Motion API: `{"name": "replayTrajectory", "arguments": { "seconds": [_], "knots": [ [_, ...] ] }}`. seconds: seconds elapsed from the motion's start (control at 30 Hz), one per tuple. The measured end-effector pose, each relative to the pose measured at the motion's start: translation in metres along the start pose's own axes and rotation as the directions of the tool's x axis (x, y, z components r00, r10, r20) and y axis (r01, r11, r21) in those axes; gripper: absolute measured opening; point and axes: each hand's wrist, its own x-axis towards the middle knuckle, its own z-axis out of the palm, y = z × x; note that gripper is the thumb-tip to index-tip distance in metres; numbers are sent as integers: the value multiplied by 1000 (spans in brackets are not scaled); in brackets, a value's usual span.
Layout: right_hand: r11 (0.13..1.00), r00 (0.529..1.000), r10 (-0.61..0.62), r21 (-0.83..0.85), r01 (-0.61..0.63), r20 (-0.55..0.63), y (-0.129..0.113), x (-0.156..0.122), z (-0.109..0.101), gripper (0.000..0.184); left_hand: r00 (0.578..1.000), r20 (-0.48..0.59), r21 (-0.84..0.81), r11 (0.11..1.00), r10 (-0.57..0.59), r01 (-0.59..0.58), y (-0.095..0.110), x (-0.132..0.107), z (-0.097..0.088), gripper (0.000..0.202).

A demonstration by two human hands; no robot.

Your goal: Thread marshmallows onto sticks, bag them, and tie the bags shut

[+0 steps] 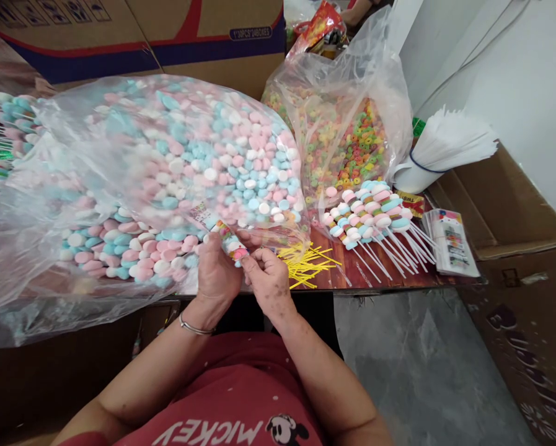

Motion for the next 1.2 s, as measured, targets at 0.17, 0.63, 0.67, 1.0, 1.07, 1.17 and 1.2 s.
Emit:
{"name": "replayTrajectory", "arguments": {
  "seconds": [0.17,0.63,0.67,1.0,1.07,1.17,1.2],
  "knots": [
    [984,984,152,82,-160,91,-10,-3,0,36,993,94,-33,997,-67,70,20,11,2,51],
    [672,912,-403,-650,354,80,-4,-12,1,14,994,-105,47,998,-42,47,18,8,11,33],
    [630,899,-430,-685,366,85,-4,-12,2,15,994,-102,43,998,-43,47,18,7,12,32],
    [565,916,-393,-766,308,78,-4,-6,-2,22,999,-52,-4,1000,-9,9,13,0,7,36],
    [612,931,-359,-736,290,68,-6,-5,-2,23,998,-21,61,997,52,-50,9,-3,6,38],
    [694,944,-322,-662,282,65,-8,-3,-1,25,993,-23,184,977,116,-110,4,-6,4,37],
    [717,947,-316,-637,282,63,-8,-3,0,26,991,-29,216,969,131,-122,3,-7,3,36]
  ]
}}
